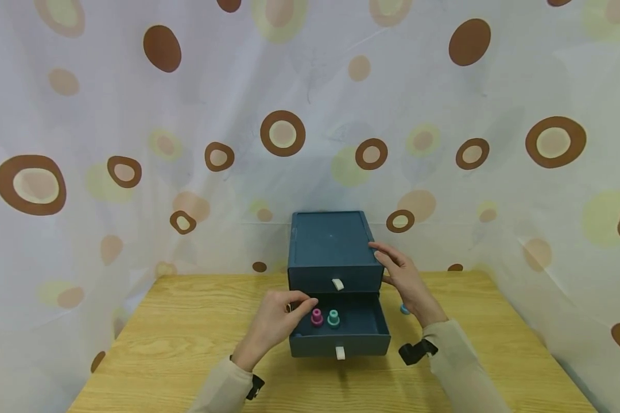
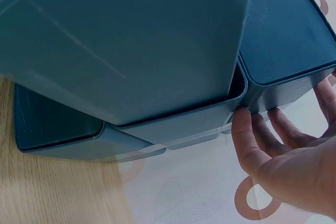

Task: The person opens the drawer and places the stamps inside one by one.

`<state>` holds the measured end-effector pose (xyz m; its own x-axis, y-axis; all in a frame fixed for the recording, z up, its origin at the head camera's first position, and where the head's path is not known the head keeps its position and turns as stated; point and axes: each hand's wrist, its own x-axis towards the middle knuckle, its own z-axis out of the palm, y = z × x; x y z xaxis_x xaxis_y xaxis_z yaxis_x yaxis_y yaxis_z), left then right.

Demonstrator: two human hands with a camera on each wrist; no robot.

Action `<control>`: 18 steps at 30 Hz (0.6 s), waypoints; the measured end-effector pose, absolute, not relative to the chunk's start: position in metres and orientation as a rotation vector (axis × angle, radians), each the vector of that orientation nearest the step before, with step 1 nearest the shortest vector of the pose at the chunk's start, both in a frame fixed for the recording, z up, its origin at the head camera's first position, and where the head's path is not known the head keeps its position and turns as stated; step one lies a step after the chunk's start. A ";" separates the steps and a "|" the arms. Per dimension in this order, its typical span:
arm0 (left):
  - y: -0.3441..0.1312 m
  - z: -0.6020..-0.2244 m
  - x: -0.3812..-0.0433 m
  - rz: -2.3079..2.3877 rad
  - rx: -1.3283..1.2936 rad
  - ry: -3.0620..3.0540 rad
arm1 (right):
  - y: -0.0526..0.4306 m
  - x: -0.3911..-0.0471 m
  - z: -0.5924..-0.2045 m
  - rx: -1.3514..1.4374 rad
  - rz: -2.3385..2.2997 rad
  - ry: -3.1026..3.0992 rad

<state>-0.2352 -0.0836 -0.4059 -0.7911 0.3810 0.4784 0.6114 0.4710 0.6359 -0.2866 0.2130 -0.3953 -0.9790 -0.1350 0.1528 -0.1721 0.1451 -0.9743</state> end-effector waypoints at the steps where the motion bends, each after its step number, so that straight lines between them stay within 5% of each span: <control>1: -0.083 -0.406 -0.234 -1.237 -0.846 -2.439 | 0.213 -0.286 -0.395 0.317 2.012 -2.355; 18: -0.071 -0.406 -0.215 -1.476 -0.936 -2.433 | 0.212 -0.285 -0.395 0.317 2.012 -2.351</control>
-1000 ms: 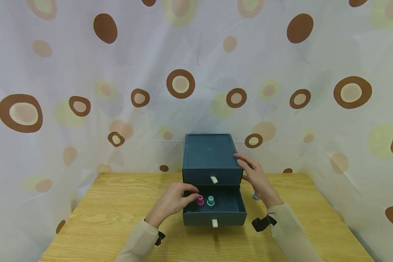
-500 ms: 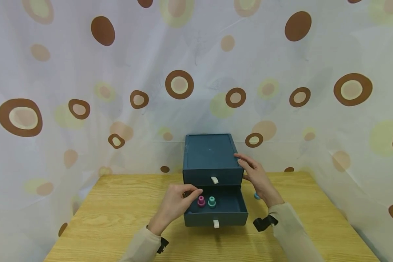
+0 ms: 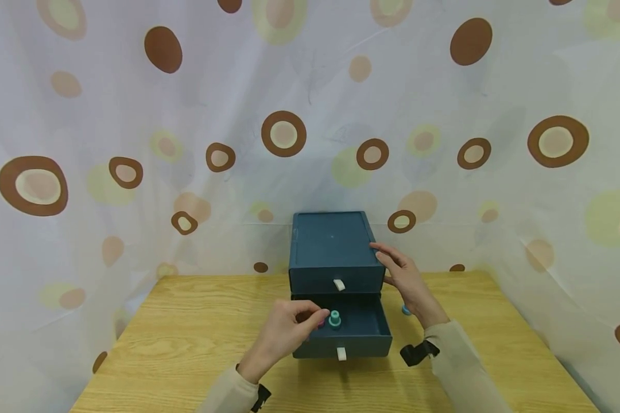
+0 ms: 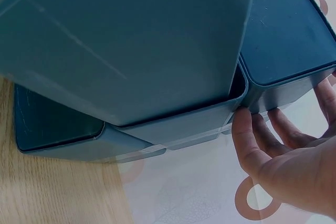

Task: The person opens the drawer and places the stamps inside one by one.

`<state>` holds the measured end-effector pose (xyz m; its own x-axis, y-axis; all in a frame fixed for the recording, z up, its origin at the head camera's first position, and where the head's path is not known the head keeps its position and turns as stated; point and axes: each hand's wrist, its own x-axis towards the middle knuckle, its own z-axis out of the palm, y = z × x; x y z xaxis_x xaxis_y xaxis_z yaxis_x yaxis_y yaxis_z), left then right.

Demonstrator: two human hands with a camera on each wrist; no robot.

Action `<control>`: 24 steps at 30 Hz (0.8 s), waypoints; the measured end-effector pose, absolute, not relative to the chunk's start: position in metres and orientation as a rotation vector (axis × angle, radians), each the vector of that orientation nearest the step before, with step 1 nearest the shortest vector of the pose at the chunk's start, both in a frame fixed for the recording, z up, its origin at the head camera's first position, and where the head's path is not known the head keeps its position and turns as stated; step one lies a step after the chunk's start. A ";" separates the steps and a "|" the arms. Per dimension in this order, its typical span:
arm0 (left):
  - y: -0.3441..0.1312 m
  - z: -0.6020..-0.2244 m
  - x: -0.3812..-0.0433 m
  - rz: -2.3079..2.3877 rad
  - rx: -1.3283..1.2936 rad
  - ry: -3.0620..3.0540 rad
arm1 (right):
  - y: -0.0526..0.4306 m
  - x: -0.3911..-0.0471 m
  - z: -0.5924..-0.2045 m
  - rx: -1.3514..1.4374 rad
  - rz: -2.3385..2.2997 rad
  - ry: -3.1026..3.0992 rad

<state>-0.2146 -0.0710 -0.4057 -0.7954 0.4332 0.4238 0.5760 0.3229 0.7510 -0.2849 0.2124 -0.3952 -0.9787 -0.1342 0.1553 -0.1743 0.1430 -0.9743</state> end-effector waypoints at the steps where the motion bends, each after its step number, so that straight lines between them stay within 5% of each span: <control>1: -0.070 -0.406 -0.214 -1.502 -0.930 -2.446 | 0.212 -0.285 -0.395 0.320 2.012 -2.350; 24: -0.048 -0.433 -0.190 -1.238 -1.027 -2.503 | 0.212 -0.284 -0.394 0.318 2.012 -2.345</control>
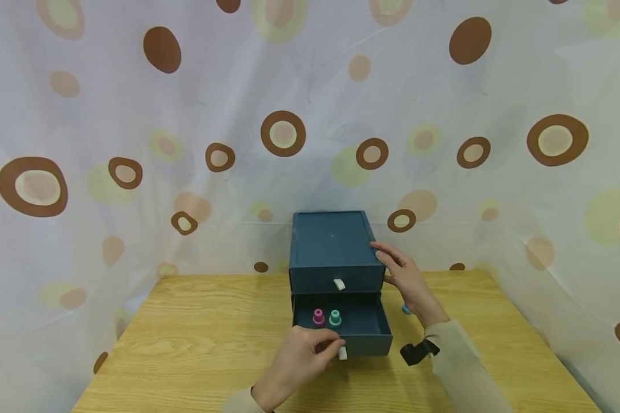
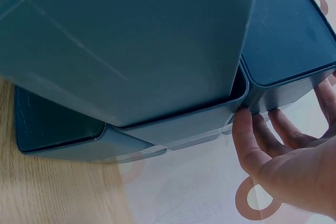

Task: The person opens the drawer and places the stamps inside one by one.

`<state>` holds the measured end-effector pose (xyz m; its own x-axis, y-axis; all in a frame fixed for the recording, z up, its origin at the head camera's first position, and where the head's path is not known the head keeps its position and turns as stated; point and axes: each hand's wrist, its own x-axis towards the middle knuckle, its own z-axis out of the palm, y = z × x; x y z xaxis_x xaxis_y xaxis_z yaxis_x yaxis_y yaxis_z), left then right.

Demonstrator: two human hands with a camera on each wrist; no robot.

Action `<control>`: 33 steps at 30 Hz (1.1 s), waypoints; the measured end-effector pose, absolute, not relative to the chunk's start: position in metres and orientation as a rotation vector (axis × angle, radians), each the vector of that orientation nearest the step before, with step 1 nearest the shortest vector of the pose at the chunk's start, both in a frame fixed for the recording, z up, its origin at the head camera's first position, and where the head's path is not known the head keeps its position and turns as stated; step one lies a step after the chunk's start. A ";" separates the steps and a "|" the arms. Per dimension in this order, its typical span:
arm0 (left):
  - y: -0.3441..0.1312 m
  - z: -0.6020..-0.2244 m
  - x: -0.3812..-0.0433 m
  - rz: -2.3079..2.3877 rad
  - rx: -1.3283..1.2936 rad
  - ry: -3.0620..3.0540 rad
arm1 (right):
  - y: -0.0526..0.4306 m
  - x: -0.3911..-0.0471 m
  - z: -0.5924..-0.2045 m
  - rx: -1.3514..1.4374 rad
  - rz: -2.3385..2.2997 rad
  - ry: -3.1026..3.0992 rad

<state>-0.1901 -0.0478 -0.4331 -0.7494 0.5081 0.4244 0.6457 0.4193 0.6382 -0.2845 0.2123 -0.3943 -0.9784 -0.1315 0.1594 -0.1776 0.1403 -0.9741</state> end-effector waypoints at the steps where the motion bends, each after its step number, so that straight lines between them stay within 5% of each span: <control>1: -0.047 -0.435 -0.189 -1.198 -1.029 -2.512 | 0.212 -0.285 -0.394 0.321 2.009 -2.346; 33: -0.039 -0.465 -0.199 -1.372 -0.933 -2.447 | 0.214 -0.286 -0.394 0.329 2.033 -2.342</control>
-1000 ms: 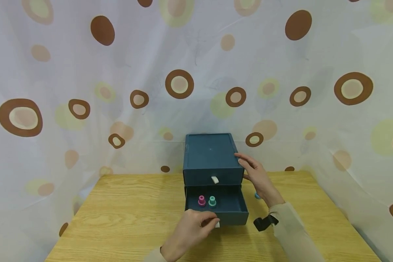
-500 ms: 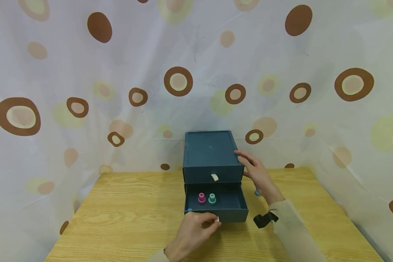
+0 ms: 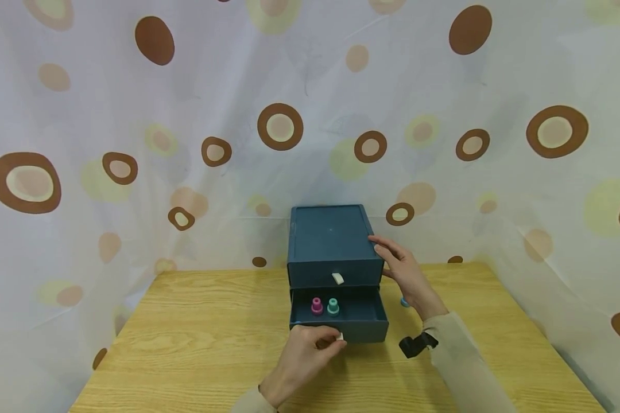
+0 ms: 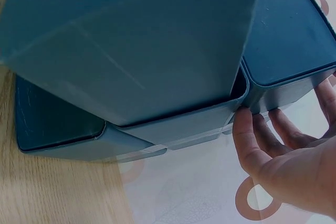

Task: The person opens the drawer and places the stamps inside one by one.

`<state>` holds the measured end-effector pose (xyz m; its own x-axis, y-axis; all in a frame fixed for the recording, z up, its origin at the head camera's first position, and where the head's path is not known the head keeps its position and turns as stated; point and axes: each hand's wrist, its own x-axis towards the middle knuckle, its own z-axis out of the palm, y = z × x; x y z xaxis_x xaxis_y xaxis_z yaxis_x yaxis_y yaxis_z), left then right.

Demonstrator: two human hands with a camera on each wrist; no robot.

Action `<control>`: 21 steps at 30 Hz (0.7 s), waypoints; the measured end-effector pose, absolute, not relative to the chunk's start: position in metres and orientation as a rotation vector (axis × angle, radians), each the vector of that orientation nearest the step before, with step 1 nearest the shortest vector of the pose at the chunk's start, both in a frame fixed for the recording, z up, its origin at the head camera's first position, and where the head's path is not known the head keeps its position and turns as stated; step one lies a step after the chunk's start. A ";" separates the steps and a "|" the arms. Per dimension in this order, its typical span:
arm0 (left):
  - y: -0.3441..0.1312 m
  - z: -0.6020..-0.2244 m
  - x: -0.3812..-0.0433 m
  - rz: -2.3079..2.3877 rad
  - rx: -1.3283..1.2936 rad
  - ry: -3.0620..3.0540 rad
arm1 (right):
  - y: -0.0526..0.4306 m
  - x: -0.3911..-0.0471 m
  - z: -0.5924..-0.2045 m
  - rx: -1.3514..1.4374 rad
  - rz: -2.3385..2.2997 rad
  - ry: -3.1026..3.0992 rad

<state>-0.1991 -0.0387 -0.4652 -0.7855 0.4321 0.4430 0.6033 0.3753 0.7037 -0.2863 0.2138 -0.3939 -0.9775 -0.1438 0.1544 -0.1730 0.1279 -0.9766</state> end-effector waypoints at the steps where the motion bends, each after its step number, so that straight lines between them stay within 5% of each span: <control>1: -0.039 -0.464 -0.200 -1.373 -0.926 -2.447 | 0.214 -0.286 -0.394 0.331 2.035 -2.341; 21: -0.035 -0.464 -0.228 -1.323 -0.903 -2.393 | 0.214 -0.287 -0.395 0.322 2.043 -2.336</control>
<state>-0.2282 -0.0355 -0.4644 -0.7725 0.3934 0.4985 0.6314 0.3919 0.6692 -0.2869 0.2135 -0.3955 -0.9785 -0.1402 0.1513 -0.1686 0.1209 -0.9783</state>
